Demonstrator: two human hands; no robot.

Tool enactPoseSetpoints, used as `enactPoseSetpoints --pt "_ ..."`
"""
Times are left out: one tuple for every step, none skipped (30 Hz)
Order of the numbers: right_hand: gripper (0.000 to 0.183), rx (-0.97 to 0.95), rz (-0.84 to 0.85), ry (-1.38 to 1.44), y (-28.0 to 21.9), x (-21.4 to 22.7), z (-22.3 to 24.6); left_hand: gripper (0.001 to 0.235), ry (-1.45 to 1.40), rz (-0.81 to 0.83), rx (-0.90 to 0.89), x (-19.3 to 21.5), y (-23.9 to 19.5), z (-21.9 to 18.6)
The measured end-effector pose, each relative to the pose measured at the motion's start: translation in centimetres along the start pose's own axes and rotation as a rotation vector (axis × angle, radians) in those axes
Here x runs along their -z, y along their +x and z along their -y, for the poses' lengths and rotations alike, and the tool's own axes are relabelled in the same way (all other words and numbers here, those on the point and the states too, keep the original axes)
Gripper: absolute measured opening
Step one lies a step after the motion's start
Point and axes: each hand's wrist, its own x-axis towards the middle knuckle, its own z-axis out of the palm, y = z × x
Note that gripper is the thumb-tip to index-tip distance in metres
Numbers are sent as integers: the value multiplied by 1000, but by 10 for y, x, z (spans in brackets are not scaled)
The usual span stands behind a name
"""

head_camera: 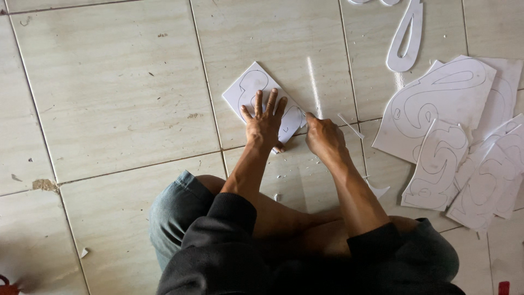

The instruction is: The person sits on a tiled floor and uses a craft knife to cut out a letter shape from a white sheet. They carefully follow the drawn outline, rotating the sheet as needed, and place the finished cutout aside.

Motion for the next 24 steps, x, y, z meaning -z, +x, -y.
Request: enactPoseSetpoints --pt "28 -1 -2 -1 -1 3 1 148 -1 -2 -1 0 1 0" --pt "30 1 10 -18 -3 4 2 148 -3 0 1 0 1 -1" --pt "33 3 21 -35 -5 6 3 148 -6 3 3 -1 0 -1" --pt "33 2 22 -36 -3 6 -1 148 -7 3 3 -1 1 -1" --pt "36 2 25 -52 0 7 -5 148 -12 3 2 -1 1 -2" --pt "39 4 28 -67 2 6 -9 147 -16 3 2 -2 1 -1" --pt "39 5 30 -67 3 8 -8 147 -17 4 4 -2 1 0" --pt "37 12 28 -70 3 10 -7 148 -13 4 3 -2 1 0" --pt "36 19 26 -73 2 11 -7 149 -10 3 2 -2 1 0" --pt "36 18 22 -72 3 9 -8 149 -8 0 1 -2 3 0" --pt "36 18 16 -46 3 7 -8 150 -2 3 -1 -2 4 -1" --pt "36 20 12 -20 4 5 -7 151 4 8 0 -3 4 0" --pt "36 22 11 -20 2 5 -7 151 5 7 1 -2 5 1" --pt "37 20 27 -23 -2 5 -7 150 5 10 0 -2 4 1" --pt "38 18 44 -26 -5 5 -7 149 6 14 0 -3 4 0" --pt "38 15 41 -27 -5 4 -8 149 5 11 -4 -2 3 0" --pt "36 7 33 -18 -5 2 -9 149 4 8 -7 -2 3 0" --pt "35 -1 30 -8 -6 -1 -10 149 2 9 -8 -3 1 0" --pt "35 -4 33 -9 -5 -6 -12 149 0 12 -10 -5 1 -1" --pt "34 -10 25 17 -3 -9 -14 149 6 8 -6 -5 2 0" --pt "33 -16 18 44 -1 -12 -15 150 12 4 -1 -4 4 0" --pt "33 -12 17 43 -2 -13 -12 150 12 2 1 -4 3 0" --pt "33 -27 26 38 -3 -14 -9 149 14 -4 4 -4 2 0" --pt "33 -45 34 34 -4 -14 -7 148 18 -10 1 -3 2 -1"
